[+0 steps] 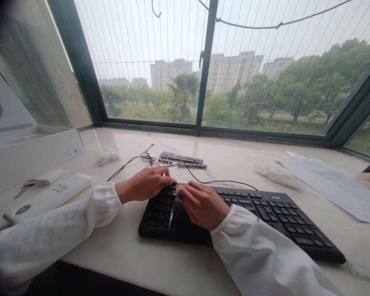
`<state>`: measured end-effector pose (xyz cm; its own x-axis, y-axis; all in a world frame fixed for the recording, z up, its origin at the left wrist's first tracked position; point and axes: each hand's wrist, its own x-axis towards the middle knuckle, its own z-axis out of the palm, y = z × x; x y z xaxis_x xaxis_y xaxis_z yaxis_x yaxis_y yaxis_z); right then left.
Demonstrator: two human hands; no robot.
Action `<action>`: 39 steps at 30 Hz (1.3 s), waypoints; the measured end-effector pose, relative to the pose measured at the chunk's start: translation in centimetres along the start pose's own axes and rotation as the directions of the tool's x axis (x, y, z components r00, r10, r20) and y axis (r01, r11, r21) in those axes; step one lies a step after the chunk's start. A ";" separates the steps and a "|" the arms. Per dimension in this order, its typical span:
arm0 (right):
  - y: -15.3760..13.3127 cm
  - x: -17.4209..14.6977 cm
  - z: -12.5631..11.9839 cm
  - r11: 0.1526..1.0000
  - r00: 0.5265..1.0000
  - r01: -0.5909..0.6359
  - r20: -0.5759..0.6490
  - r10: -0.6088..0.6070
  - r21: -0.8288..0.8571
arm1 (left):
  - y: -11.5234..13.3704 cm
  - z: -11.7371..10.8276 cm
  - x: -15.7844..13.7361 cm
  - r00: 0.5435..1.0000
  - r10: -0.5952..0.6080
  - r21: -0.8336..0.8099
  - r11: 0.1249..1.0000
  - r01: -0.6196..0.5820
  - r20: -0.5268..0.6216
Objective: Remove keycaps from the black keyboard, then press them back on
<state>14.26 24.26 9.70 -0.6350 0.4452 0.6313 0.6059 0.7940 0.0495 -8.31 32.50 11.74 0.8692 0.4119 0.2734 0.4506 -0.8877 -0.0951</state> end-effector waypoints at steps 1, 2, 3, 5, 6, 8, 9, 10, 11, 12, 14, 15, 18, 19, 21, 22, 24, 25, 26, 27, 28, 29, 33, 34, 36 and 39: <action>0.2 0.0 -0.1 0.999 0.999 -0.040 -0.016 0.040 0.009 | 0.0 0.0 0.0 1.000 -0.002 0.003 1.000 0.002 0.002; 0.4 0.1 -0.1 0.996 0.996 -0.080 -0.031 0.081 0.029 | 0.0 0.0 0.0 1.000 -0.003 0.006 1.000 0.003 0.003; 0.5 0.1 -0.1 0.992 0.993 -0.109 -0.044 0.112 0.061 | 0.0 0.0 0.0 1.000 -0.003 0.009 1.000 0.003 0.003; 0.6 0.2 -0.2 0.982 0.987 -0.133 -0.068 0.143 0.133 | 0.0 -0.1 0.0 1.000 0.000 0.016 1.000 0.000 0.005; 0.5 0.2 -0.2 0.977 0.985 -0.142 -0.076 0.156 0.158 | 0.0 -0.1 0.0 1.000 0.004 0.023 1.000 -0.005 0.008; 0.3 0.2 -0.2 0.968 0.981 -0.170 -0.066 0.185 0.183 | 0.1 -0.1 0.0 1.000 0.014 0.039 0.999 -0.014 0.017; 0.2 0.3 -0.2 0.966 0.980 -0.181 -0.046 0.193 0.186 | 0.1 -0.1 0.0 1.000 0.016 0.047 0.999 -0.017 0.020; 0.1 0.3 -0.2 0.964 0.981 -0.186 -0.022 0.194 0.188 | 0.1 -0.2 0.0 1.000 0.016 0.051 0.999 -0.017 0.021; 0.1 0.3 -0.2 0.964 0.982 -0.184 0.005 0.187 0.191 | 0.1 -0.2 0.0 1.000 0.016 0.052 0.999 -0.017 0.021; 0.1 0.4 -0.2 0.964 0.984 -0.181 0.028 0.179 0.194 | 0.2 -0.2 0.0 1.000 0.016 0.051 0.999 -0.017 0.018; 0.1 0.5 -0.3 0.964 0.984 -0.175 0.055 0.167 0.202 | 0.3 -0.3 0.1 1.000 0.018 0.047 0.999 -0.019 0.014; 0.1 0.6 -0.3 0.963 0.984 -0.175 0.060 0.166 0.206 | 0.3 -0.3 0.1 1.000 0.019 0.045 0.999 -0.019 0.013; 0.1 0.6 -0.5 0.962 0.984 -0.172 0.080 0.158 0.211 | 0.4 -0.4 0.1 1.000 0.013 0.042 0.999 -0.013 0.017; 0.1 0.6 -0.5 0.964 0.985 -0.166 0.088 0.150 0.208 | 0.4 -0.4 0.1 1.000 0.011 0.042 0.999 -0.012 0.019; 0.0 0.5 -0.5 0.968 0.985 -0.155 0.103 0.137 0.196 | 0.4 -0.4 0.1 1.000 0.009 0.042 0.999 -0.010 0.019; 0.0 0.4 -0.4 0.970 0.985 -0.151 0.106 0.133 0.191 | 0.4 -0.4 0.1 1.000 0.009 0.042 0.999 -0.010 0.018; -0.1 0.4 -0.3 0.970 0.985 -0.154 0.109 0.135 0.190 | 0.3 -0.3 0.1 1.000 0.013 0.045 0.999 -0.014 0.017; -0.1 0.4 -0.3 0.968 0.984 -0.158 0.109 0.139 0.194 | 0.3 -0.3 0.1 1.000 0.017 0.049 0.999 -0.018 0.016; -0.1 0.4 -0.3 0.966 0.984 -0.164 0.108 0.145 0.200 | 0.3 -0.2 0.0 1.000 0.022 0.055 0.998 -0.023 0.016; -0.1 0.4 -0.3 0.963 0.983 -0.170 0.106 0.151 0.209 | 0.2 -0.2 0.0 1.000 0.026 0.061 0.998 -0.027 0.015; -0.1 0.4 -0.3 0.960 0.982 -0.175 0.104 0.155 0.219 | 0.2 -0.2 0.0 0.999 0.028 0.065 0.997 -0.029 0.014; 0.0 0.4 -0.3 0.956 0.982 -0.180 0.103 0.160 0.231 | 0.2 -0.2 0.0 0.999 0.030 0.068 0.997 -0.031 0.013; 0.2 0.4 -0.5 0.950 0.982 -0.183 0.083 0.167 0.253 | 0.2 -0.2 0.0 0.999 0.030 0.071 0.997 -0.031 0.017; 0.2 0.4 -0.5 0.951 0.983 -0.180 0.079 0.165 0.251 | 0.2 -0.2 0.0 0.999 0.026 0.072 0.997 -0.027 0.018; 0.2 0.4 -0.4 0.954 0.985 -0.171 0.078 0.156 0.245 | 0.3 -0.2 0.0 1.000 0.019 0.074 0.997 -0.020 0.020; 0.3 0.5 -0.4 0.961 0.988 -0.148 0.089 0.130 0.235 | 0.3 -0.2 0.0 0.999 0.020 0.073 0.997 -0.022 0.027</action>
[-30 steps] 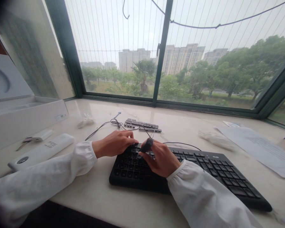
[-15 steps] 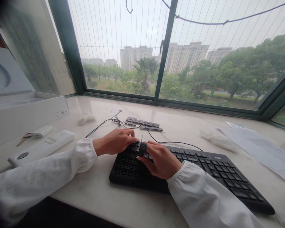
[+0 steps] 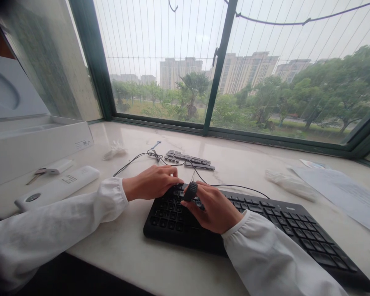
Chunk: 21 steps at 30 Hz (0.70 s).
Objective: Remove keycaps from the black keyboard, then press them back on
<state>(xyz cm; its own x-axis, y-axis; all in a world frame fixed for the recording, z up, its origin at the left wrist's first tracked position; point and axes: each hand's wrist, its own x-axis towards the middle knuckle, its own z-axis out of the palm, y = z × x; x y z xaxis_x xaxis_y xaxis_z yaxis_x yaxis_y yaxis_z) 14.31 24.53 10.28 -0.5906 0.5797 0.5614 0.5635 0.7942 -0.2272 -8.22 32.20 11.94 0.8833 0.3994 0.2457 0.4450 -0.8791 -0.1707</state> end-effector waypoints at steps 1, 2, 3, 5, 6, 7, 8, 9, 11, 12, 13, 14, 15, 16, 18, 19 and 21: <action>0.0 0.0 0.0 1.000 1.000 0.009 0.008 -0.009 -0.004 | 0.0 0.0 0.0 1.000 0.001 -0.001 1.000 -0.001 0.001; 0.0 0.1 0.0 1.000 1.000 0.015 0.017 -0.015 -0.008 | 0.0 -0.1 0.0 1.000 0.002 -0.002 1.000 -0.002 0.000; 0.0 0.1 0.1 1.000 1.000 0.018 0.023 -0.018 -0.014 | 0.0 -0.1 0.0 1.000 0.001 -0.002 1.000 -0.001 -0.001; 0.0 0.0 0.1 0.999 0.999 0.025 0.023 -0.024 -0.033 | 0.0 -0.1 0.1 1.000 0.001 0.000 1.000 -0.001 -0.003; 0.0 0.0 0.2 0.998 0.999 0.040 0.018 -0.039 -0.047 | 0.0 -0.1 0.1 1.000 0.001 0.000 1.000 -0.001 -0.004; 0.0 0.0 0.2 0.996 0.998 0.064 0.011 -0.063 -0.064 | 0.0 0.0 0.1 1.000 0.002 0.000 1.000 -0.002 -0.007; 0.0 -0.1 0.2 0.992 0.996 0.093 0.003 -0.093 -0.084 | 0.0 0.0 0.1 1.000 0.002 -0.002 1.000 -0.002 -0.011; -0.1 -0.1 0.3 0.987 0.992 0.123 -0.002 -0.124 -0.105 | 0.0 0.0 0.0 1.000 0.001 -0.005 1.000 -0.001 -0.016; -0.2 -0.2 0.3 0.975 0.986 0.167 0.004 -0.168 -0.144 | 0.0 0.1 0.0 1.000 0.001 -0.008 1.000 -0.001 -0.023; -0.3 -0.3 0.3 0.971 0.984 0.178 0.012 -0.179 -0.160 | 0.0 0.1 0.0 1.000 0.002 -0.007 1.000 -0.002 -0.023; -0.3 -0.3 0.4 0.967 0.982 0.186 0.023 -0.185 -0.176 | -0.1 0.1 0.0 1.000 0.003 -0.004 1.000 -0.003 -0.023; -0.4 -0.4 0.4 0.962 0.981 0.194 0.033 -0.191 -0.190 | -0.1 0.1 0.0 1.000 0.003 0.001 1.000 -0.003 -0.023; -0.4 -0.4 0.3 0.958 0.979 0.202 0.040 -0.198 -0.202 | -0.1 0.1 0.0 1.000 0.002 0.005 1.000 -0.002 -0.023; -0.4 -0.4 0.3 0.955 0.978 0.209 0.044 -0.205 -0.212 | 0.0 0.1 0.0 1.000 0.002 0.007 1.000 -0.001 -0.024; -0.2 -0.4 0.2 0.952 0.978 0.207 0.035 -0.204 -0.224 | -0.1 0.1 0.0 1.000 0.004 0.005 1.000 -0.003 -0.025; 0.0 -0.3 0.1 0.956 0.981 0.190 0.017 -0.191 -0.225 | -0.1 0.1 0.0 1.000 0.006 0.002 1.000 -0.006 -0.026; 0.3 -0.2 0.0 0.969 0.990 0.124 -0.045 -0.136 -0.212 | -0.1 0.2 0.0 1.000 0.007 -0.006 1.000 -0.007 -0.027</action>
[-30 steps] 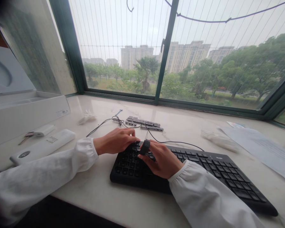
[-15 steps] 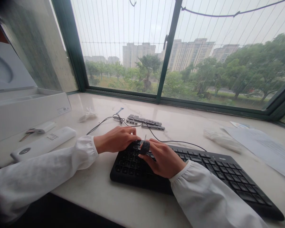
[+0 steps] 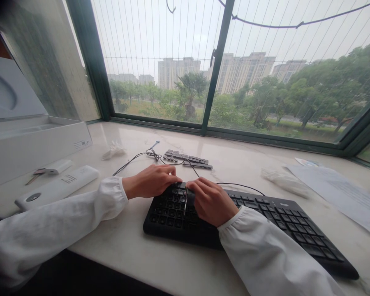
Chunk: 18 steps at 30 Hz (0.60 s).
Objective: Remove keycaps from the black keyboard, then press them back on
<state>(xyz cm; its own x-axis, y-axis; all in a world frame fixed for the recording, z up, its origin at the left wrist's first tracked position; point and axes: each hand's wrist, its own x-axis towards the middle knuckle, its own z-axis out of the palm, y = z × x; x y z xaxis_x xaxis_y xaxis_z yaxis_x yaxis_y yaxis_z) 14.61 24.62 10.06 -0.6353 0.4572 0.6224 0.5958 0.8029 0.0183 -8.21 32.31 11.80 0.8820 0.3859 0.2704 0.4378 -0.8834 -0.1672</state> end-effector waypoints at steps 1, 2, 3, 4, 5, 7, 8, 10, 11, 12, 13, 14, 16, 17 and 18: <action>0.1 0.0 0.0 0.999 0.999 -0.036 -0.032 0.037 0.015 | 0.0 0.0 0.0 1.000 -0.001 -0.002 1.000 0.001 -0.001; 0.2 0.1 -0.1 0.997 0.996 -0.064 -0.064 0.066 0.037 | 0.0 0.0 0.0 1.000 -0.001 -0.003 1.000 0.001 0.000; 0.2 0.1 -0.1 0.995 0.993 -0.080 -0.086 0.085 0.060 | 0.0 0.0 0.0 1.000 0.000 -0.003 1.000 0.000 0.002; 0.1 0.2 -0.1 0.993 0.991 -0.086 -0.099 0.094 0.084 | 0.0 0.1 0.0 1.000 0.002 -0.002 1.000 -0.002 0.004; 0.0 0.2 -0.2 0.991 0.991 -0.084 -0.100 0.094 0.105 | 0.0 0.1 0.0 1.000 0.004 0.001 1.000 -0.004 0.005; -0.3 0.2 -0.2 0.988 0.994 -0.072 -0.068 0.082 0.139 | 0.0 0.0 0.0 1.000 0.003 0.009 1.000 -0.003 0.006; -0.3 0.3 -0.3 0.986 0.996 -0.066 -0.046 0.074 0.151 | 0.1 0.0 0.0 1.000 0.001 0.013 1.000 -0.002 0.005; -0.4 0.3 -0.3 0.985 0.998 -0.054 -0.010 0.057 0.165 | 0.1 0.0 0.0 1.000 0.000 0.019 1.000 0.000 0.004; -0.4 0.3 -0.3 0.985 0.999 -0.051 0.004 0.051 0.166 | 0.1 0.1 0.0 1.000 0.001 0.020 1.000 -0.001 0.005; -0.4 0.3 -0.2 0.985 0.999 -0.047 0.013 0.045 0.165 | 0.0 0.1 0.0 1.000 0.003 0.019 1.000 -0.003 0.004; -0.3 0.3 -0.2 0.986 0.999 -0.045 0.022 0.042 0.163 | 0.0 0.1 0.0 1.000 0.003 0.018 1.000 -0.003 0.003; -0.3 0.3 -0.2 0.986 0.999 -0.044 0.029 0.040 0.160 | 0.0 0.1 0.0 1.000 0.004 0.016 1.000 -0.004 0.000; -0.3 0.3 -0.2 0.987 0.999 -0.036 0.034 0.031 0.156 | -0.1 0.2 0.0 1.000 0.007 0.012 1.000 -0.007 -0.005; -0.4 0.3 -0.1 0.988 0.999 -0.028 0.033 0.023 0.154 | -0.1 0.2 0.0 1.000 0.009 0.011 1.000 -0.009 -0.007; -0.5 0.3 -0.1 0.989 0.999 -0.017 0.031 0.013 0.145 | -0.1 0.2 0.0 1.000 0.009 0.011 1.000 -0.009 -0.009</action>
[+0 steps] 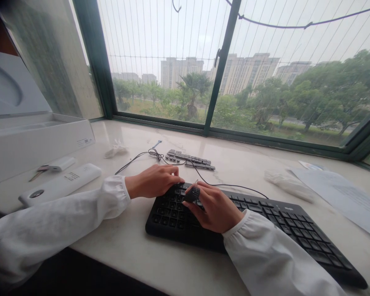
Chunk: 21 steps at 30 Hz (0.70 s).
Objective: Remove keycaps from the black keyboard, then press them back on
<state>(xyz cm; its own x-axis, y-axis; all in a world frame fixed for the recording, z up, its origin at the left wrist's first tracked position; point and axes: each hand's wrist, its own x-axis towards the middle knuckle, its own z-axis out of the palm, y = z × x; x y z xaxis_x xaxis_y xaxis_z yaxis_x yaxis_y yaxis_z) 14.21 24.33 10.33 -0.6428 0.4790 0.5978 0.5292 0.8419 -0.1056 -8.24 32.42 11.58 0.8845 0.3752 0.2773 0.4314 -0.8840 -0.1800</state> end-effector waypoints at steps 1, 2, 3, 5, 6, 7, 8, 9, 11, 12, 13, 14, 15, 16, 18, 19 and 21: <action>-0.1 0.0 0.0 1.000 1.000 0.012 0.005 -0.012 -0.018 | 0.0 0.0 0.0 1.000 0.001 0.001 1.000 -0.001 -0.001; -0.1 -0.1 0.0 0.999 0.999 0.030 0.013 -0.029 -0.040 | 0.0 0.0 0.0 1.000 0.000 0.003 1.000 0.000 -0.001; -0.2 -0.1 0.0 0.996 0.998 0.055 0.022 -0.054 -0.065 | 0.0 0.0 0.0 1.000 0.000 0.006 1.000 0.000 -0.001; -0.1 -0.2 -0.1 0.984 0.992 0.125 0.036 -0.122 -0.125 | 0.1 -0.1 0.0 1.000 0.001 0.014 1.000 -0.001 0.003; -0.1 -0.2 -0.2 0.976 0.988 0.153 0.035 -0.149 -0.156 | 0.1 -0.2 0.0 1.000 0.001 0.017 1.000 -0.001 0.005; 0.0 -0.2 -0.3 0.969 0.986 0.167 0.027 -0.165 -0.182 | 0.1 -0.2 0.0 1.000 0.000 0.018 1.000 0.000 0.007; 0.1 -0.3 -0.4 0.967 0.986 0.164 0.013 -0.165 -0.197 | 0.1 -0.2 0.0 1.000 -0.002 0.019 1.000 0.002 0.009; 0.2 -0.3 -0.4 0.970 0.989 0.142 -0.004 -0.145 -0.196 | 0.1 -0.2 0.0 1.000 -0.005 0.018 1.000 0.004 0.010; 0.3 -0.4 -0.4 0.987 0.995 0.075 -0.050 -0.083 -0.140 | 0.1 -0.2 0.0 1.000 -0.006 0.017 1.000 0.006 0.012; 0.2 -0.3 -0.3 0.994 0.996 0.051 -0.067 -0.057 -0.097 | 0.1 -0.2 0.0 1.000 -0.005 0.016 1.000 0.005 0.012; 0.2 -0.3 -0.3 0.998 0.996 0.036 -0.080 -0.040 -0.056 | 0.1 -0.2 0.0 1.000 -0.004 0.016 1.000 0.004 0.012; 0.1 -0.3 -0.2 0.999 0.996 0.026 -0.085 -0.028 -0.021 | 0.1 -0.2 0.1 1.000 -0.004 0.015 1.000 0.004 0.012; 0.0 -0.2 -0.1 1.000 0.997 0.018 -0.080 -0.017 0.008 | 0.1 -0.2 0.0 1.000 -0.004 0.015 1.000 0.004 0.011; -0.1 -0.2 -0.1 0.999 0.998 0.011 -0.067 -0.009 0.030 | 0.1 -0.2 0.0 1.000 -0.005 0.014 1.000 0.005 0.010; -0.1 -0.1 0.0 0.999 0.999 -0.014 -0.034 0.016 0.047 | 0.1 -0.2 0.0 1.000 -0.006 0.010 1.000 0.006 0.005; -0.1 -0.1 0.0 0.999 0.999 -0.030 -0.019 0.031 0.046 | 0.1 -0.1 0.0 1.000 -0.006 0.009 1.000 0.006 0.003; 0.0 -0.2 0.1 0.998 0.999 -0.047 0.000 0.047 0.035 | 0.1 -0.1 0.0 1.000 -0.006 0.008 1.000 0.006 -0.003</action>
<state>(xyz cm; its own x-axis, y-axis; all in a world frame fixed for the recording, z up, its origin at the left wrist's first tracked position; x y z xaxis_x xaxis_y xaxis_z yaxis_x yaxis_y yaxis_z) 14.26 24.27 10.19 -0.6176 0.5179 0.5919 0.5388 0.8269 -0.1613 -8.21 32.30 11.63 0.8816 0.3793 0.2808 0.4377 -0.8797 -0.1857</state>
